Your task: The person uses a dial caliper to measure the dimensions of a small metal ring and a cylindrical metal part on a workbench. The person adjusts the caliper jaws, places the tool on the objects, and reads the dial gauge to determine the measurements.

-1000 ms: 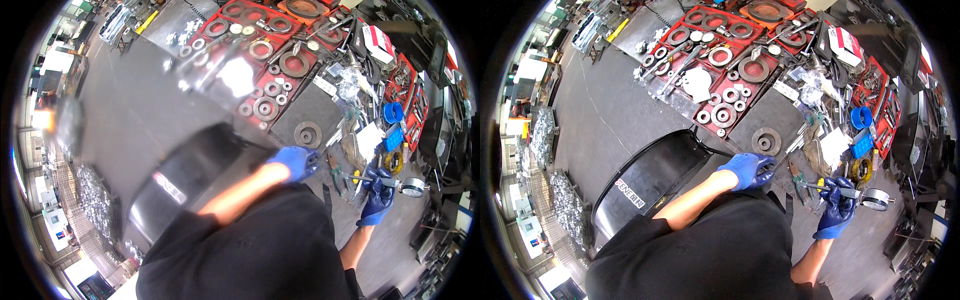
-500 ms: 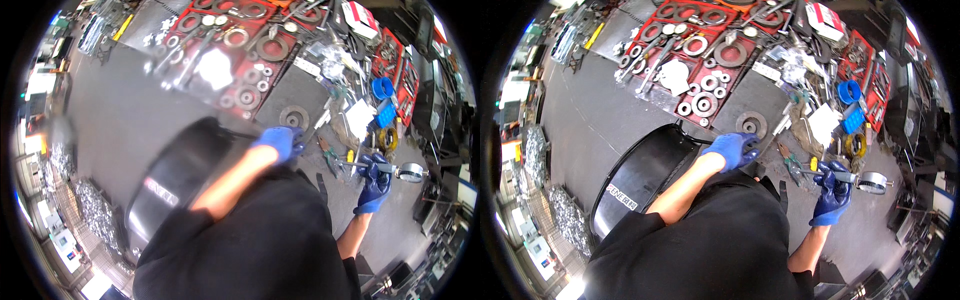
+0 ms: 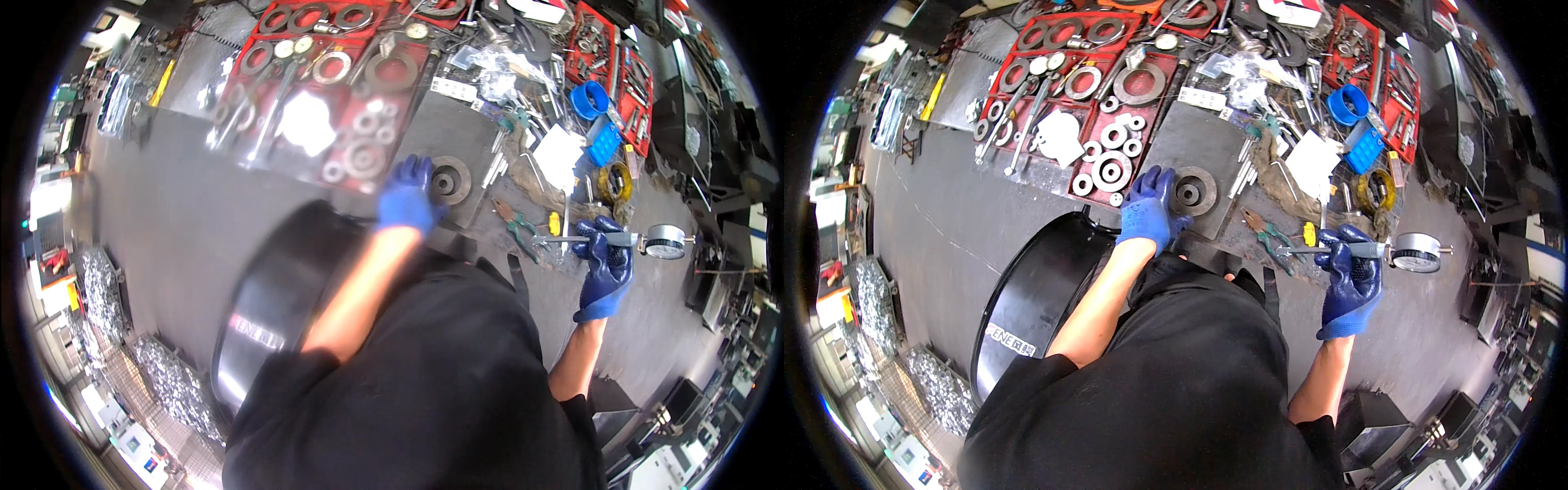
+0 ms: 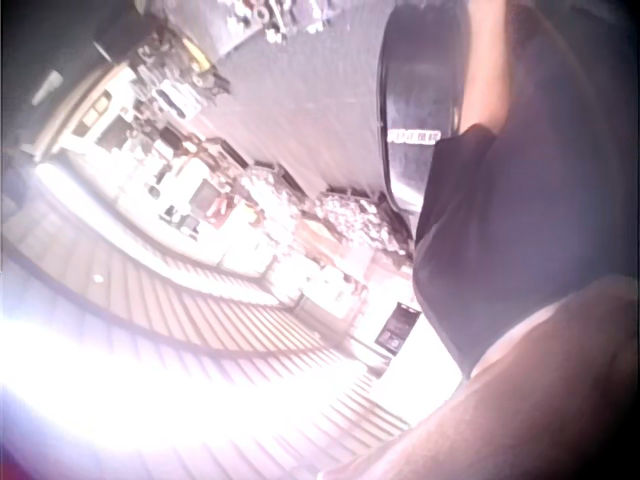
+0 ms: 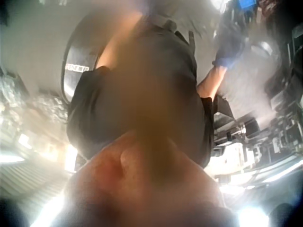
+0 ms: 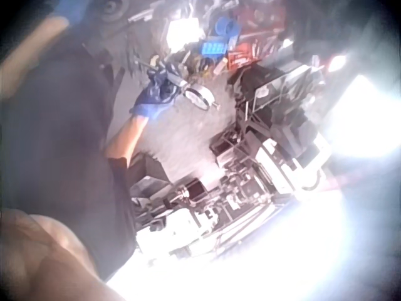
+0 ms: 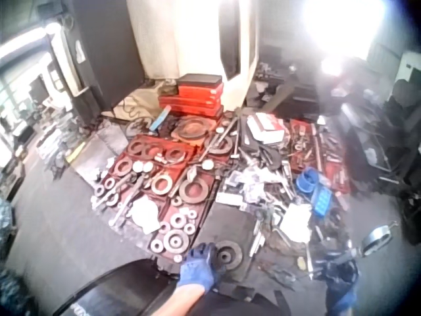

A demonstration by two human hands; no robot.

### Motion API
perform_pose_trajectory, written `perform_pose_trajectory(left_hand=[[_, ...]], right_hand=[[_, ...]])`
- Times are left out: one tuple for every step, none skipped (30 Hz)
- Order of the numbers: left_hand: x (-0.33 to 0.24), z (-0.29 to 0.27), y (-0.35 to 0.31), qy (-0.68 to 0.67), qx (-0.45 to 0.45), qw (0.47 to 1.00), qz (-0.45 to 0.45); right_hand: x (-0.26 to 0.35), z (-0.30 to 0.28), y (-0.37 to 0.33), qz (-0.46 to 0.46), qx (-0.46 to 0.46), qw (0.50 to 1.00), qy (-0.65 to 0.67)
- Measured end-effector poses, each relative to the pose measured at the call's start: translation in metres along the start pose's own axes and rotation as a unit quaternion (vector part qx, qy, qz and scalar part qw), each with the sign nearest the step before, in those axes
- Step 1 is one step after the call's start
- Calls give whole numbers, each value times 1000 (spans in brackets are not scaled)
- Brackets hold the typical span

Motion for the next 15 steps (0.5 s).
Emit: perform_pose_trajectory(left_hand=[[-2, 10, -1, -11, -3, 1000, 16], [-2, 21, -1, -22, -7, 999, 32], [-3, 31, -2, -34, -10, 998, 47], [-4, 33, 0, -37, -32, 997, 61], [-3, 37, 2, -47, -33, 996, 66], [-1, 40, 4, -57, -34, 995, 72], [1, 39, 7, -66, -33, 994, 75], [2, 38, 12, -62, -39, 994, 78], [2, 38, 20, -50, -32, 996, 67], [2, 34, 28, -34, -30, 997, 61], [2, 32, 36, -17, -29, 998, 55], [7, 41, 45, -10, -50, 996, 72], [7, 40, 54, 10, -45, 996, 72], [1, 33, 63, 26, 0, 997, 66], [-7, 25, 71, 43, 46, 996, 62]], right_hand=[[-1, -2, 1, 4, -4, 1000, 3], [-3, -3, 1, -1, 0, 1000, 18], [-3, -4, 1, -1, -3, 1000, 9], [-3, -6, -1, 0, -8, 1000, 2], [-3, -8, -2, 1, -13, 1000, -6], [-2, -9, -2, -7, -18, 1000, -2], [-3, -11, -2, -11, -24, 1000, -2], [-3, -14, -3, -14, -31, 999, -1], [-4, -16, -3, -18, -38, 999, -1], [-7, -20, -3, -12, -40, 999, 0], [-10, -24, -4, -10, -45, 999, 0], [-13, -27, -5, -8, -51, 999, 1], [-16, -31, -6, -5, -58, 998, 2], [-19, -34, -9, -5, -67, 998, 6], [-21, -37, -11, -5, -77, 997, 10]])
Point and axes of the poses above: each hand's wrist, its own y-axis towards the middle knuckle, its own z-axis out of the palm, x = y × z, the point moved 4 cm from there along y, towards the middle knuckle, and after that the axes turned 6 degrees about y, right-handed, at the moved point
